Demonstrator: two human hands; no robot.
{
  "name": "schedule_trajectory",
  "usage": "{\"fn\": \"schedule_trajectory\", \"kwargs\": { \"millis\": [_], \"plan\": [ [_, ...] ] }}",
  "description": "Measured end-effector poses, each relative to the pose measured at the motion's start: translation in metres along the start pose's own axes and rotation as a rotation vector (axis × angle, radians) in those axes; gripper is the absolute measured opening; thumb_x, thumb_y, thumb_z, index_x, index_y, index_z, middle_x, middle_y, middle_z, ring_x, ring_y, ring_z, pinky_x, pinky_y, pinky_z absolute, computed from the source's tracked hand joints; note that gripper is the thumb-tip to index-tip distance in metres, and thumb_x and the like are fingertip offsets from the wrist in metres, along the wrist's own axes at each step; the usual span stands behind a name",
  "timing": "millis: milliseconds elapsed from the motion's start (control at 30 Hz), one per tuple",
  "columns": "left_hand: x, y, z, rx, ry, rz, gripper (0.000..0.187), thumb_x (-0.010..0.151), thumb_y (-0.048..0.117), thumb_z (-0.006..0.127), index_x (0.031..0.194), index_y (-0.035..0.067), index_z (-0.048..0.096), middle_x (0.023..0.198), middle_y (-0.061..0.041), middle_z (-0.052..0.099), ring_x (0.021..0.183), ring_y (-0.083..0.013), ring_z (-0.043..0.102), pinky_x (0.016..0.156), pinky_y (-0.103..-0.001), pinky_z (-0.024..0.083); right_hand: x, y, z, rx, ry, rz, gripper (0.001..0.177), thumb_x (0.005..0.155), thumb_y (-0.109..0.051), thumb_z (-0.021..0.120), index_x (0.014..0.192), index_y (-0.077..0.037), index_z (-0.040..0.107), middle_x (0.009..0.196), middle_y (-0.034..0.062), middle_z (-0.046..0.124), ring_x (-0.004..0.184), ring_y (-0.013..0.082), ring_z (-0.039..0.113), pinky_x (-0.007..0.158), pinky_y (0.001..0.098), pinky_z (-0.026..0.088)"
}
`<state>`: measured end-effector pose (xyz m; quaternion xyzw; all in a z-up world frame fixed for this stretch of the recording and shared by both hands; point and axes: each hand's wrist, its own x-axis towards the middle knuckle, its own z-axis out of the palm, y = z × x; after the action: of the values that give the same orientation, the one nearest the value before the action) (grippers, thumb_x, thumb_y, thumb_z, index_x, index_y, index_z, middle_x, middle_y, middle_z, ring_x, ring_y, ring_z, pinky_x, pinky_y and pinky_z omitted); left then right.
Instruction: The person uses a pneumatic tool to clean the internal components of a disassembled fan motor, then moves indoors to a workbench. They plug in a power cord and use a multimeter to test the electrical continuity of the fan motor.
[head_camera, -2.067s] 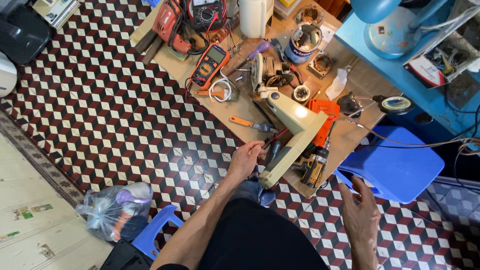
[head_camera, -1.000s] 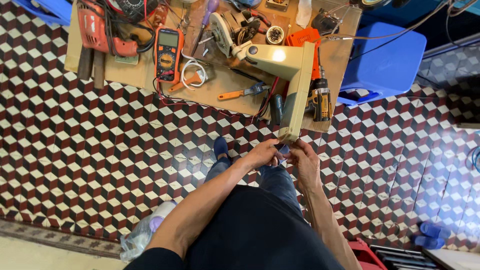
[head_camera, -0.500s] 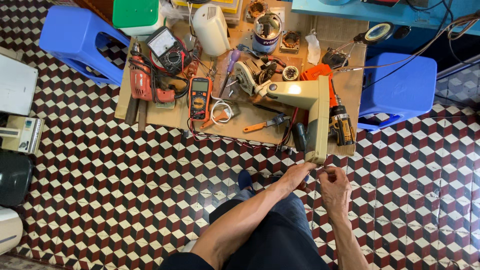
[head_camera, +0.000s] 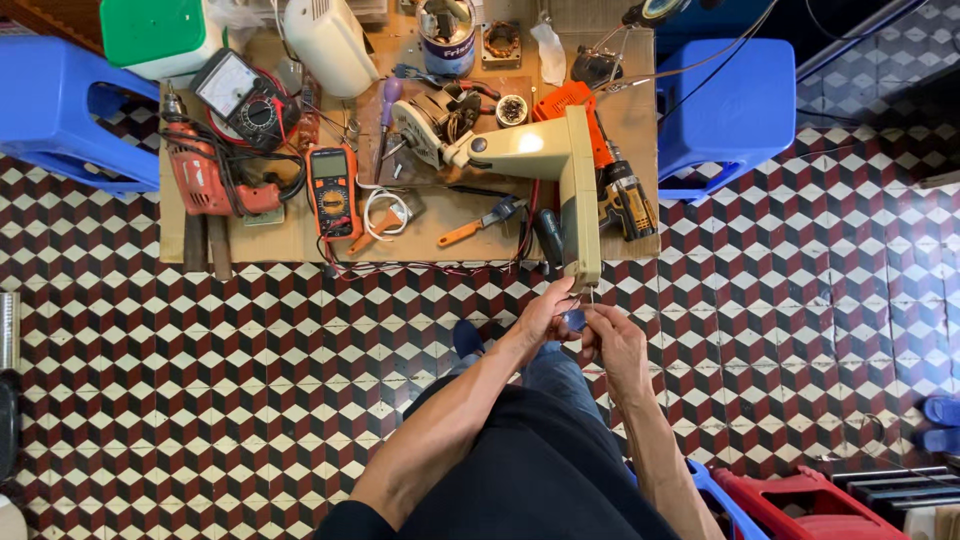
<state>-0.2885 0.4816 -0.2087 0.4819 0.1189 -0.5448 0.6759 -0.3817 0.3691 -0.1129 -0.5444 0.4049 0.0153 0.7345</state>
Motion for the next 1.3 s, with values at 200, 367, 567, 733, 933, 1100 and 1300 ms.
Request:
{"fn": "schedule_trajectory", "kwargs": {
  "millis": [200, 367, 567, 733, 933, 1100, 1300],
  "plan": [
    [-0.013, 0.013, 0.030, 0.067, 0.136, 0.084, 0.085, 0.079, 0.072, 0.066, 0.126, 0.001, 0.063, 0.092, 0.001, 0.067, 0.053, -0.0075, 0.050, 0.050, -0.025, 0.043, -0.018, -0.019, 0.011, -0.323, 0.075, -0.010, 0.035, 0.100, -0.020, 0.054, 0.127, 0.000, 0.066, 0.061, 0.0005, 0.054, 0.051, 0.0069, 0.048, 0.046, 0.0236, 0.038],
    [-0.025, 0.021, 0.041, 0.061, 0.228, 0.191, 0.081, 0.083, 0.070, 0.070, 0.117, -0.003, 0.071, 0.070, 0.000, 0.057, 0.055, -0.0064, 0.053, 0.048, -0.023, 0.046, -0.018, -0.028, 0.019, -0.490, 0.104, -0.016, 0.033, 0.099, -0.016, 0.054, 0.125, -0.004, 0.071, 0.059, 0.0015, 0.054, 0.051, 0.0073, 0.045, 0.044, 0.0253, 0.033],
    [-0.030, 0.029, 0.043, 0.071, 0.247, 0.137, 0.082, 0.080, 0.069, 0.071, 0.122, -0.001, 0.068, 0.069, -0.001, 0.059, 0.056, -0.0077, 0.056, 0.050, -0.022, 0.047, -0.028, -0.020, 0.005, -0.535, 0.093, 0.015, 0.032, 0.098, -0.015, 0.054, 0.117, -0.005, 0.078, 0.058, 0.0003, 0.053, 0.050, 0.0064, 0.043, 0.044, 0.0259, 0.032],
    [-0.032, 0.035, 0.042, 0.046, 0.224, 0.105, 0.083, 0.077, 0.066, 0.071, 0.129, 0.003, 0.062, 0.088, 0.015, 0.066, 0.061, -0.0083, 0.063, 0.056, -0.023, 0.055, -0.035, -0.023, 0.001, -0.565, 0.086, 0.062, 0.032, 0.100, -0.019, 0.054, 0.118, -0.007, 0.078, 0.055, 0.0013, 0.051, 0.047, 0.0078, 0.042, 0.042, 0.0262, 0.031],
    [-0.026, 0.033, 0.034, 0.120, 0.169, 0.103, 0.084, 0.082, 0.068, 0.072, 0.125, -0.003, 0.069, 0.073, 0.002, 0.054, 0.054, -0.0046, 0.051, 0.054, -0.023, 0.058, -0.031, -0.025, 0.007, -0.437, 0.082, 0.103, 0.035, 0.100, -0.022, 0.054, 0.125, -0.005, 0.072, 0.056, 0.0018, 0.053, 0.046, 0.0084, 0.045, 0.040, 0.0256, 0.034],
    [-0.022, 0.034, 0.025, 0.134, 0.120, 0.086, 0.089, 0.080, 0.069, 0.070, 0.134, -0.002, 0.062, 0.087, -0.002, 0.066, 0.054, -0.0035, 0.054, 0.056, -0.024, 0.057, -0.032, -0.029, 0.015, -0.369, 0.067, 0.025, 0.035, 0.100, -0.020, 0.055, 0.124, -0.002, 0.073, 0.060, 0.0004, 0.057, 0.050, 0.0072, 0.048, 0.046, 0.0231, 0.038],
    [-0.022, 0.034, 0.016, 0.121, 0.038, 0.042, 0.100, 0.081, 0.078, 0.059, 0.149, 0.006, 0.050, 0.105, -0.010, 0.067, 0.054, -0.0040, 0.051, 0.062, -0.027, 0.060, -0.038, -0.034, 0.007, -0.287, 0.040, 0.052, 0.036, 0.100, -0.022, 0.053, 0.123, -0.001, 0.071, 0.059, 0.0003, 0.058, 0.050, 0.0071, 0.049, 0.047, 0.0227, 0.040]
  ]
}}
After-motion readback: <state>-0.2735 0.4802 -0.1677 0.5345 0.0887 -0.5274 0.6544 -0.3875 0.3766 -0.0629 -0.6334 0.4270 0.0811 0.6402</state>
